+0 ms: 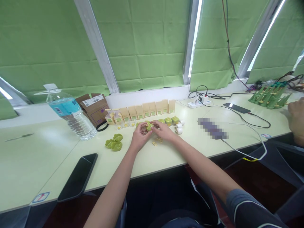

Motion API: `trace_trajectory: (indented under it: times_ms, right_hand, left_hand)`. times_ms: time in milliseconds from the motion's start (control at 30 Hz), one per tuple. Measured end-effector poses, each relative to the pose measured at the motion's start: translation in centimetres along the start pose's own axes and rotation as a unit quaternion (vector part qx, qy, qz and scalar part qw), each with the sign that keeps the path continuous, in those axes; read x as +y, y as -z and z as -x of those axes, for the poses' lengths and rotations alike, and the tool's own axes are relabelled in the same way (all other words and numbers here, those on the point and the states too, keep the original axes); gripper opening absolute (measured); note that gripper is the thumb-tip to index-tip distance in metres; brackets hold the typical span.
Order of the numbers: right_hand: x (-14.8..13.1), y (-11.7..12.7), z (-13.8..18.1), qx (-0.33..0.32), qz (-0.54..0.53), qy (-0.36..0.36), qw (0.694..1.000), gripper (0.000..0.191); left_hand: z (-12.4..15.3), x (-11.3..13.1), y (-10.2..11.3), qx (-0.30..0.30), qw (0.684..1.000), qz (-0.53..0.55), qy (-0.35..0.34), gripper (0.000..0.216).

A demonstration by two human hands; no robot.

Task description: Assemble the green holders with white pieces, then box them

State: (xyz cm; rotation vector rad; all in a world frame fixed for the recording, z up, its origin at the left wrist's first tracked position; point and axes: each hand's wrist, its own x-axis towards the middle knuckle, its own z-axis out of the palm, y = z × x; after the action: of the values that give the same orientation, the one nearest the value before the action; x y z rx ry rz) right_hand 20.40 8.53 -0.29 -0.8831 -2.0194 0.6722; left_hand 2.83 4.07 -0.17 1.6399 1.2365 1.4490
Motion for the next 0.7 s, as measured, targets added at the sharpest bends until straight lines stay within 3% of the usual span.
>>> trace_trajectory:
  times_ms: [300, 700]
  right_hand:
    - [0.09, -0.09, 0.08, -0.002, -0.023, -0.001, 1.000, 0.030]
    - [-0.32, -0.06, 0.24, -0.003, -0.039, -0.002, 0.999, 0.026]
  left_hand:
    - [0.00, -0.26, 0.26, -0.008, 0.996, -0.090, -0.030, 0.050]
    - [-0.05, -0.40, 0.06, -0.012, 0.992, -0.123, -0.040, 0.044]
